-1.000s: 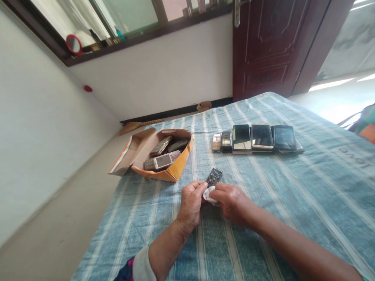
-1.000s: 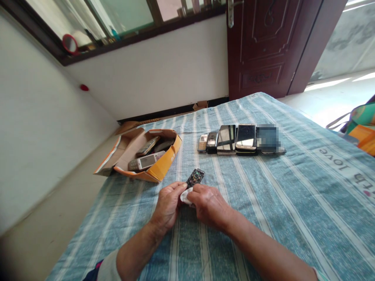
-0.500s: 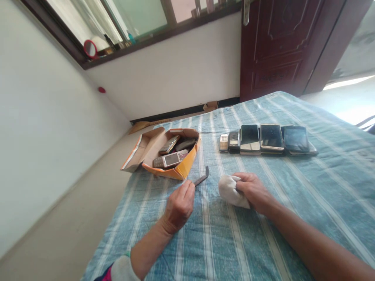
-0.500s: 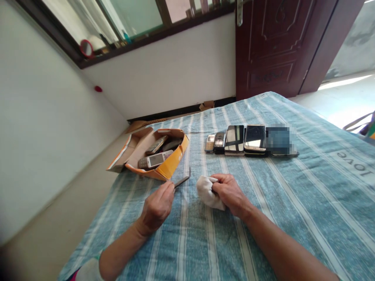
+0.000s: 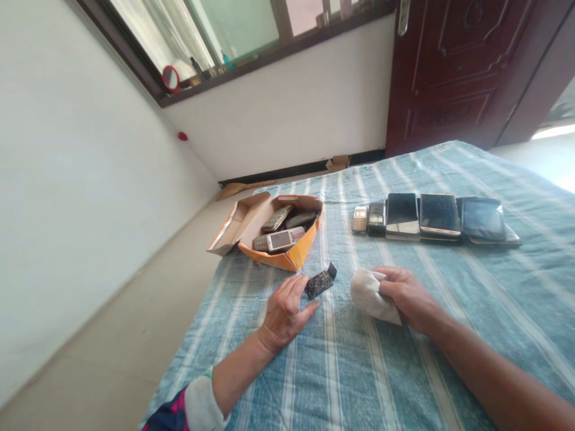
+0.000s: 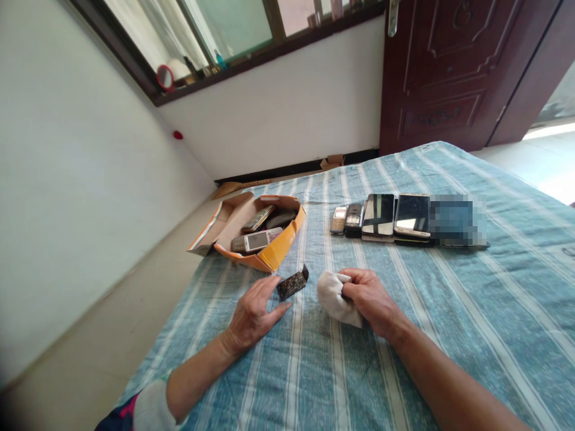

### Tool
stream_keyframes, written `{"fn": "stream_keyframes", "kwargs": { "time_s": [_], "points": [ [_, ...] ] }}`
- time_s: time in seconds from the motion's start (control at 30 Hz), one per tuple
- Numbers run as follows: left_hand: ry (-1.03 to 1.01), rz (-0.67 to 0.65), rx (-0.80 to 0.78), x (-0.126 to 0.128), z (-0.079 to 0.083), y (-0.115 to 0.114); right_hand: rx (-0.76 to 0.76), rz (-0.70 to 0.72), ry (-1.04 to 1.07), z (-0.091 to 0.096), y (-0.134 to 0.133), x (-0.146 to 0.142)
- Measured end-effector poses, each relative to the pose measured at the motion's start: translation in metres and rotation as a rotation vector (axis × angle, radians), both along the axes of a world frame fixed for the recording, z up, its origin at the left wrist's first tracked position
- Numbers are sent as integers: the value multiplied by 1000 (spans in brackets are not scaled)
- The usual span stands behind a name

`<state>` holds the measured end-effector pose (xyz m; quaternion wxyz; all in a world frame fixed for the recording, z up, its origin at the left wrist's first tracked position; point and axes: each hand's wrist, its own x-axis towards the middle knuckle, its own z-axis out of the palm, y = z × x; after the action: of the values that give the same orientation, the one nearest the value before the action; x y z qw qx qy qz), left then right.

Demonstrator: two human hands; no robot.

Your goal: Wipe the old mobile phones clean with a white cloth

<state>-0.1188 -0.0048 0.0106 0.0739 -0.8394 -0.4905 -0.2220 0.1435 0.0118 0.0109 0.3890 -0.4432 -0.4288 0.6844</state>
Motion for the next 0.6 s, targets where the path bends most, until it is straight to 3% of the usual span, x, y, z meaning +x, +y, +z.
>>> {"fn": "stream_keyframes", "kwargs": {
  "time_s": [0.17, 0.37, 0.6],
  "points": [
    [-36, 43, -70, 13, 6, 7, 18, 0, -18, 1, 0, 0],
    [-3, 25, 81, 23, 1, 7, 66, -39, -1, -1, -1, -3],
    [53, 91, 169, 7, 1, 5, 70, -11, -42, 4, -2, -4]
  ]
}}
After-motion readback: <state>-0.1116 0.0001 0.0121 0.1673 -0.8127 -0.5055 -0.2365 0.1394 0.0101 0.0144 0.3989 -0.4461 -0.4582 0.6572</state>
